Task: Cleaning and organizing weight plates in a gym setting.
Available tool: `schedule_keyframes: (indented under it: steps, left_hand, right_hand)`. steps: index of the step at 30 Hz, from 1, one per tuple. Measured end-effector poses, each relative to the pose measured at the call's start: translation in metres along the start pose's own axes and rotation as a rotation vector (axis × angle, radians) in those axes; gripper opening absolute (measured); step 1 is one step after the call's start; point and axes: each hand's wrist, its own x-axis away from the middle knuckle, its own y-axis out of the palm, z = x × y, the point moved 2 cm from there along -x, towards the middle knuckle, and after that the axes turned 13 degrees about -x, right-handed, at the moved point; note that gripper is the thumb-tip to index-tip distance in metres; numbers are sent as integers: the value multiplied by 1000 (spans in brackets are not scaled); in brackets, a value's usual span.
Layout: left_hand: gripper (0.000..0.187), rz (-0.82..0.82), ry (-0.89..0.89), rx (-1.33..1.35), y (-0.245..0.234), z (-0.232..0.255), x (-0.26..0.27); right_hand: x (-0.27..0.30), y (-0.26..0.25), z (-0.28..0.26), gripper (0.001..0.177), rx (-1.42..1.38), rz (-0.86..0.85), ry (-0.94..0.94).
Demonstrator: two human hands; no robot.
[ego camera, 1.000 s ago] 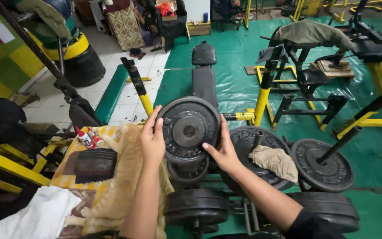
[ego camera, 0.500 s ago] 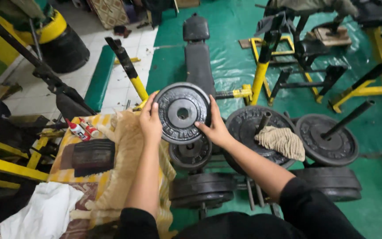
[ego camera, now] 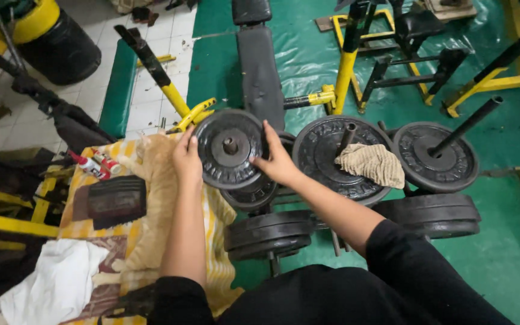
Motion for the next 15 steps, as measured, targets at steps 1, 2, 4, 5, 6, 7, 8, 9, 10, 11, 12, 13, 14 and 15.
schedule_keyframes:
  steps: [1,2,4,5,6,7,8,9,10,11,12,13,14,15]
  left_hand:
    - [36,-8,4,1,4,-20,0]
    - [36,-10,-38,-5,8,-42,5]
    - [35,-23,-82,-12,13,-80,17]
    - [34,-19,-101,-26,15,-95,24]
    - [34,-14,-111,-33,22,-108,24]
    - [34,-23,-103,-27,23,-113,28]
    - [35,-32,-130,-13,23,-119,32]
    - [36,-41,-156,0,23,-126,36]
    - [36,-57,-153,5,24,-124,42]
    - [35,-55,-160,-17,24,-122,47]
    - [34,-51,-163,-35,28,-120,49]
    - [34,-65,-154,-24,35,-113,48]
    - [35,-72,-193,22,34,-109,53]
    - [36,-79,-232,68,32,-105,58]
  right_hand:
    - [3,-1,10,106,3,9,-2]
    - [11,0,21,108,78,-2,11]
    - [25,3,41,109,156,-3,30]
    - [32,4,50,112,116,27,81]
    - [32,2,58,115,82,56,121]
    - [35,4,62,115,89,66,115]
    - [39,7,67,117,148,61,136]
    - [43,10,73,118,207,57,157]
    - [48,14,71,118,214,72,158]
    - [52,18,70,117,242,91,176]
    - [53,19,70,116,275,109,188]
    - [50,16,65,116,287,124,183]
    - [53,19,62,113,256,141,238]
    - [56,24,58,110,225,159,293]
